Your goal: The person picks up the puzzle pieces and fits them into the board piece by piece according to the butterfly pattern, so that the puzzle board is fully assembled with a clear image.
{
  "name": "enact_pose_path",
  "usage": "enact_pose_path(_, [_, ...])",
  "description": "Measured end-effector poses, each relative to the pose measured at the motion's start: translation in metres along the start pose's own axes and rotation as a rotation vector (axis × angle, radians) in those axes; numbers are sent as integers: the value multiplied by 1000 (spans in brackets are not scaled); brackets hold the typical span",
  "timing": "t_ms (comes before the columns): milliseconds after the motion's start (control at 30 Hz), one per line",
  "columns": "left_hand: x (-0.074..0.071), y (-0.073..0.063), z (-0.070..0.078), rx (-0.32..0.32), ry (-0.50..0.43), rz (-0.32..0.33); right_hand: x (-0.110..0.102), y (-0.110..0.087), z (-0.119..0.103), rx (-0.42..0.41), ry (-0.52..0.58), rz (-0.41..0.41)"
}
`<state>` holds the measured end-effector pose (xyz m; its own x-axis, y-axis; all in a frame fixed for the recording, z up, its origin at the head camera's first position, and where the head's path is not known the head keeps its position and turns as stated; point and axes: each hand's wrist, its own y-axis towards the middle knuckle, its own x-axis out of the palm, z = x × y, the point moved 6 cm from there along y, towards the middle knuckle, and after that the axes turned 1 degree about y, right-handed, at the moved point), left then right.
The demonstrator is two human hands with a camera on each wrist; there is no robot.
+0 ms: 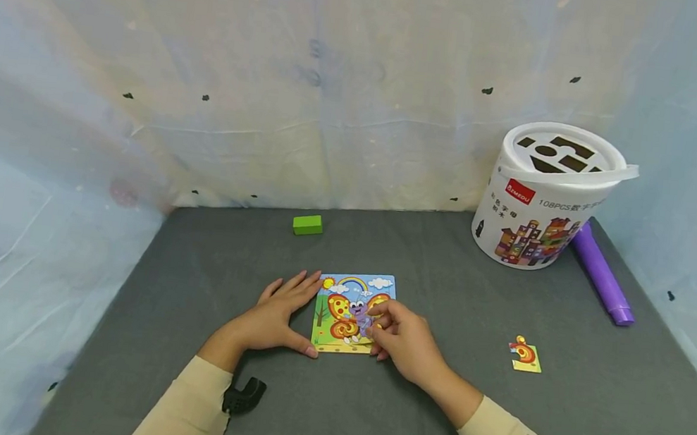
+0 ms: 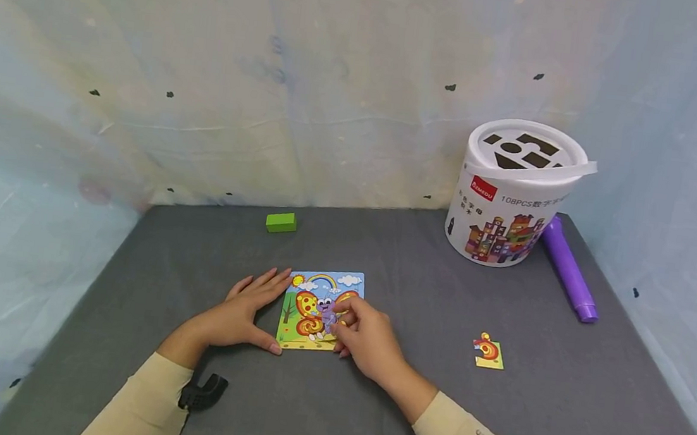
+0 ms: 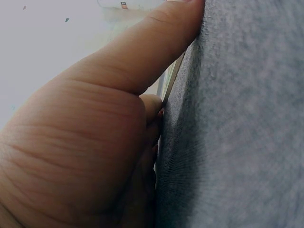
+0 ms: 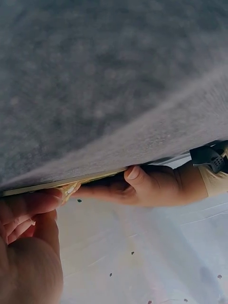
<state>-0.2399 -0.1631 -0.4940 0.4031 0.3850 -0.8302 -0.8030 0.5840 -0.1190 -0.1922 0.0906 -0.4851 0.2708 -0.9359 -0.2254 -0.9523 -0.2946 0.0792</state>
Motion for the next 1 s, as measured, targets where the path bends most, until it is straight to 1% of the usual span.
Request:
enact_pose_path(333, [0, -2, -3, -21, -3, -2, 11, 3, 1, 48, 68, -2])
enact_pose_path(400, [0, -2, -3, -20, -10, -1, 12, 3, 0, 56, 67, -4])
enact_pose_path(467, [-1, -3, -2, -15, -16, 2, 11, 2, -2, 47, 32, 0])
enact_pose_path(500, [-1, -3, -1, -13, -20, 3, 9, 1, -4, 26, -12, 4])
enact_pose_path(567, [-2, -3, 0, -4, -28, 7, 6, -2, -9, -46, -138, 19])
enact_pose_path(600, [-2, -3, 0, -4, -27, 6, 4, -4, -13, -92, -218, 27])
enact_pose_path(667, [-2, -3, 1, 5, -26, 10, 3, -9, -22, -204, -412, 31])
enact_pose_path(733, [-2, -2, 1, 11, -26, 14, 7, -15, -30, -305, -584, -8])
enact_pose_path(800, [-2, -2, 1, 16, -25, 15, 16, -21, -35, -362, -723, -93])
enact_pose_path(833, [-2, -1, 1, 19, -24, 16, 21, -24, -36, -373, -782, -150])
enact_pose_path(900, [-2, -1, 1, 20, -21, 15, 29, -31, -33, -356, -867, -265])
enact_pose_path(967, [-2, 0, 1, 18, -16, 13, 35, -36, -29, -312, -935, -348])
enact_pose_path(1000, [-1, 0, 0, 18, -8, 12, 37, -37, -27, -290, -961, -373])
